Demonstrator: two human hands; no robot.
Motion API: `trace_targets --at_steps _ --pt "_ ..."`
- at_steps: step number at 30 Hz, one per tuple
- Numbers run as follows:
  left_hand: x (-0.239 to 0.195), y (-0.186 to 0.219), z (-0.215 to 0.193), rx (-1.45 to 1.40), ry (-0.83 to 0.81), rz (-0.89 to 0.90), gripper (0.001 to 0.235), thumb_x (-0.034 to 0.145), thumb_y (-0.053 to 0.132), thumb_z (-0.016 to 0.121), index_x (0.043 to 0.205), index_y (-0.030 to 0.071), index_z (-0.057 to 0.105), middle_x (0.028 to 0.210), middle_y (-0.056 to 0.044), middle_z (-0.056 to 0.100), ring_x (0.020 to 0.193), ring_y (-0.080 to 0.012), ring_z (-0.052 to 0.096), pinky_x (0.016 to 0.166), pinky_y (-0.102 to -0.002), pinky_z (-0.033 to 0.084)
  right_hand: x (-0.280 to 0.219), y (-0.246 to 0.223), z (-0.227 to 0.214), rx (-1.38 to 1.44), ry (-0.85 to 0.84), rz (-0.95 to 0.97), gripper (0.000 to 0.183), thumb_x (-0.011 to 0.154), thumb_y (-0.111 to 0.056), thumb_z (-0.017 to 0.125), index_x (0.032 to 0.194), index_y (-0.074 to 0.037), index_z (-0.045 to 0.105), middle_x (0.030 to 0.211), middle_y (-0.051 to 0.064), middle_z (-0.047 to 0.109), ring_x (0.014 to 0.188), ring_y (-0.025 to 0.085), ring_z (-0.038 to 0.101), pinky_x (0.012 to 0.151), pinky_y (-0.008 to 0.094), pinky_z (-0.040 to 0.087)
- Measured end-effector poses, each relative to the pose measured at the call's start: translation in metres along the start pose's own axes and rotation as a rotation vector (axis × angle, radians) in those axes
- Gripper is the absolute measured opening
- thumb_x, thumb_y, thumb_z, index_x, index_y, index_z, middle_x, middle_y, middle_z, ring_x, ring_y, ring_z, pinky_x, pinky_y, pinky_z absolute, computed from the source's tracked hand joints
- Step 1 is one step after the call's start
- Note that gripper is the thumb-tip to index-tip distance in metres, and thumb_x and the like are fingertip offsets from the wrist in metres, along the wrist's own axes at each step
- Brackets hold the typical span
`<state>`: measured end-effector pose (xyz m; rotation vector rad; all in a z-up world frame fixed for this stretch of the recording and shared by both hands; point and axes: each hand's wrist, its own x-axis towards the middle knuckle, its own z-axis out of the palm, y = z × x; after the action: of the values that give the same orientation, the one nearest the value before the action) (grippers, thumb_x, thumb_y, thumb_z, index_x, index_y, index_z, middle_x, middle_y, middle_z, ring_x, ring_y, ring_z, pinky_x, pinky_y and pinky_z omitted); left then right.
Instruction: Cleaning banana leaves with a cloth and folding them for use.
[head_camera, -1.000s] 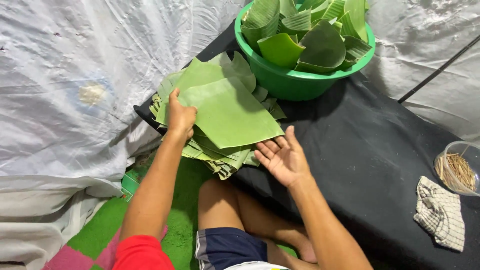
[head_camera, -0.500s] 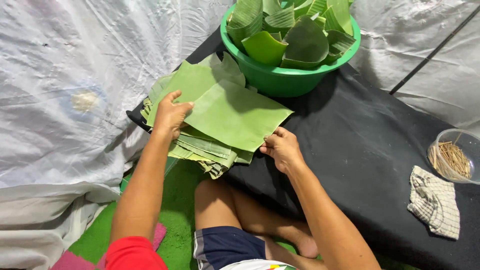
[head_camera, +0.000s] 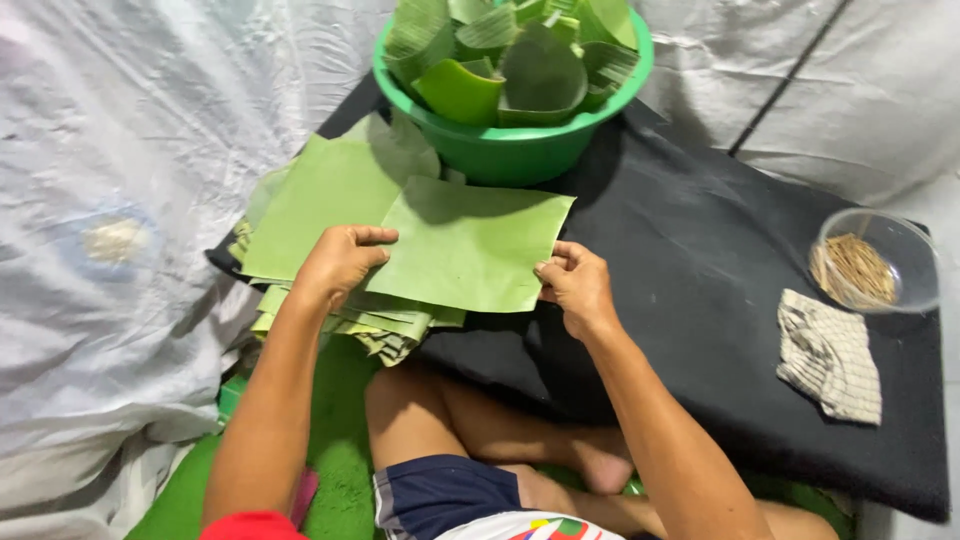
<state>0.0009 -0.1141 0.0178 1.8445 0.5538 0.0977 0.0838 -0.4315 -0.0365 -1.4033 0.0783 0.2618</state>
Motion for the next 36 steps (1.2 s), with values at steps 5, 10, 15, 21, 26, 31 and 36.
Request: trace_targets --at_steps 5,10,15,21,26,31,36 --pt "-0.032 0.021 0.062 0.161 -0.110 0.077 0.043 0.079 0.007 0.067 0.118 0.022 0.080 0.096 -0.004 0.075 0.072 -0.0097 0.065 0.063 -0.026 0.052 0.001 -0.001 -0.079 -0.057 0.096 -0.049 0.040 0.081 0.003 0.073 0.121 0.000 0.069 0.087 0.008 0.070 0.068 0.019 0.072 0.056 0.036 0.066" --pt "-0.045 0.024 0.149 0.331 -0.185 0.233 0.044 0.081 0.014 0.066 0.118 0.033 0.079 0.118 0.003 0.077 0.114 -0.0275 0.068 0.095 -0.042 0.055 0.001 0.001 -0.171 -0.147 0.248 -0.101 0.038 0.080 0.000 0.076 0.117 -0.005 0.071 0.085 0.006 0.071 0.067 0.017 0.071 0.056 0.034 0.065" --pt "-0.052 0.020 0.230 0.210 -0.256 0.392 0.047 0.082 0.005 0.066 0.124 0.020 0.077 0.122 -0.007 0.074 0.119 -0.0327 0.066 0.102 -0.045 0.053 -0.016 -0.013 -0.240 -0.532 0.476 -0.194 0.033 0.077 -0.003 0.079 0.109 -0.008 0.076 0.081 0.006 0.074 0.067 0.017 0.070 0.053 0.037 0.062" --pt "-0.072 0.033 0.273 0.274 -0.379 0.449 0.048 0.084 0.000 0.064 0.131 0.009 0.071 0.125 -0.017 0.071 0.121 -0.0410 0.064 0.103 -0.049 0.052 -0.035 -0.023 -0.277 -0.733 0.546 -0.149 0.031 0.077 -0.011 0.081 0.108 -0.013 0.077 0.079 0.004 0.075 0.050 0.016 0.068 0.042 0.028 0.058" --pt "-0.064 0.025 0.276 0.307 -0.413 0.434 0.046 0.088 0.004 0.066 0.134 0.008 0.069 0.127 -0.018 0.070 0.124 -0.0410 0.062 0.104 -0.050 0.051 -0.074 -0.042 -0.283 -1.246 0.624 -0.527 0.034 0.083 -0.021 0.082 0.115 -0.011 0.077 0.107 0.011 0.067 0.100 0.036 0.063 0.081 0.052 0.054" --pt "-0.069 0.034 0.273 0.366 -0.439 0.440 0.045 0.090 0.007 0.066 0.135 0.008 0.069 0.128 -0.017 0.070 0.125 -0.0387 0.063 0.105 -0.049 0.051 -0.076 -0.021 -0.312 -1.364 0.533 -0.246 0.048 0.089 -0.042 0.073 0.133 -0.021 0.071 0.139 0.014 0.062 0.131 0.040 0.052 0.095 0.062 0.048" --pt "-0.072 0.028 0.280 0.724 -0.401 0.570 0.052 0.090 0.019 0.070 0.141 0.014 0.062 0.138 -0.014 0.060 0.119 -0.0403 0.062 0.099 -0.053 0.052 -0.066 -0.006 -0.338 -1.341 0.657 -0.657 0.022 0.083 -0.013 0.086 0.105 -0.015 0.082 0.103 0.009 0.074 0.101 0.030 0.069 0.094 0.038 0.051"
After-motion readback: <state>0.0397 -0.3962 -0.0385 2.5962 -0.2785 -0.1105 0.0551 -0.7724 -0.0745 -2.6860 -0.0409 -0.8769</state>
